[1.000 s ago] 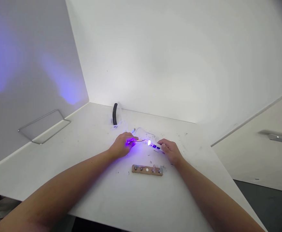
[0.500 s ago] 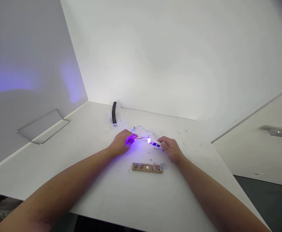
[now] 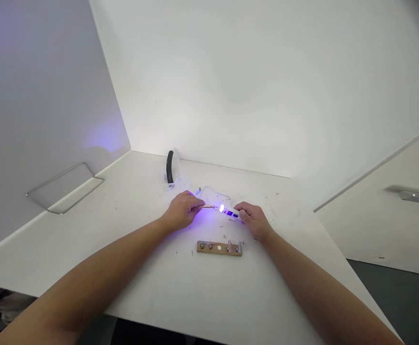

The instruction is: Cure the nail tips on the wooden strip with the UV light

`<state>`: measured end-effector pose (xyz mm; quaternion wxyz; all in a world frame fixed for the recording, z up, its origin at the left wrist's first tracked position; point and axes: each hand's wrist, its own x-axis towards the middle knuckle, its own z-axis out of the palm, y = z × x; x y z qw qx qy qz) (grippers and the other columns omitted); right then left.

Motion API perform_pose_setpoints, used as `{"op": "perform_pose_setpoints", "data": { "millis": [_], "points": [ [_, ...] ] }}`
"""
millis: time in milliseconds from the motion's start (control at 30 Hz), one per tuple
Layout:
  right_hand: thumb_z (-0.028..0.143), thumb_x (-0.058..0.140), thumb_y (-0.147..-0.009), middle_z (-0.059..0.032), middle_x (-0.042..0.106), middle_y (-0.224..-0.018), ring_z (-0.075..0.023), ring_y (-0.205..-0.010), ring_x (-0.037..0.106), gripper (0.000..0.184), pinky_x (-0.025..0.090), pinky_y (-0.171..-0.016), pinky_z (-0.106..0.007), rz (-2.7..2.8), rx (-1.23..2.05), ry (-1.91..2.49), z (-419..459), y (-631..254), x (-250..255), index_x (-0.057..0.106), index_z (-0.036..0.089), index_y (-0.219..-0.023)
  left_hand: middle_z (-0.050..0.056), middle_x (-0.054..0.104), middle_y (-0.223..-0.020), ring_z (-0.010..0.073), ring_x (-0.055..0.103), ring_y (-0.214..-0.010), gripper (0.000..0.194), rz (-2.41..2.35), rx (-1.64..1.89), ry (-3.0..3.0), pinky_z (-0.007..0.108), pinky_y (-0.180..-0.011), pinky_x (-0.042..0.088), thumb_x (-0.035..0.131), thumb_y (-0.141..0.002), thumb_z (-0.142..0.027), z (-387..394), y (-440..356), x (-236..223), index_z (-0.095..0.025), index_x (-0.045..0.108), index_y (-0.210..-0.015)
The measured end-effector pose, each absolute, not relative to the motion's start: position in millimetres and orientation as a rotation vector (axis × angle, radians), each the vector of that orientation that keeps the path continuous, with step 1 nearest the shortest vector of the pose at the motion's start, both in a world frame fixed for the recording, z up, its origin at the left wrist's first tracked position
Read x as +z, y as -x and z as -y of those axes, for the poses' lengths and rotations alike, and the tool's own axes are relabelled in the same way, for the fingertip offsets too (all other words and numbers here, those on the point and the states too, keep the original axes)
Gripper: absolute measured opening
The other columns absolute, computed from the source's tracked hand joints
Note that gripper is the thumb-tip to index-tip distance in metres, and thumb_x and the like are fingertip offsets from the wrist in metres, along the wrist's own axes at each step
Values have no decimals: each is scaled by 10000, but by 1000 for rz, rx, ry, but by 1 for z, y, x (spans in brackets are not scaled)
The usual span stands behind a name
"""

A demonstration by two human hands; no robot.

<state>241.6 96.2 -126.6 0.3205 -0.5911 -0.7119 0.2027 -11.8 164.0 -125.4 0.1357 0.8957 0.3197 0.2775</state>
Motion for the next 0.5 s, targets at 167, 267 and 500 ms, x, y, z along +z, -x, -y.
{"op": "perform_pose_setpoints", "data": {
  "millis": [167,267,500],
  "points": [
    [437,354,-833,-26,600,-676,-147,-591,532,360,432,-571,-277,1865,536,1551,-96,-242,-127,601,174,-829,28,659,-743,153,524,-725,232,-893,854,-2635,321,-737,398,443,-804,-197,-167,12,-130,-220,647,-911],
    [432,359,-833,-25,600,-681,-145,-593,531,352,431,-569,-274,1869,538,1542,-97,-242,-128,600,175,-834,27,654,-728,143,530,-694,224,-866,889,-2657,333,-765,395,448,-803,-198,-168,12,-131,-215,646,-907],
    [398,376,-821,-23,597,-681,-143,-595,525,318,422,-563,-272,1876,527,1538,-96,-241,-126,600,172,-820,24,648,-713,142,522,-709,217,-877,900,-2667,325,-764,394,453,-800,-189,-168,13,-127,-211,647,-895]
  ]
}}
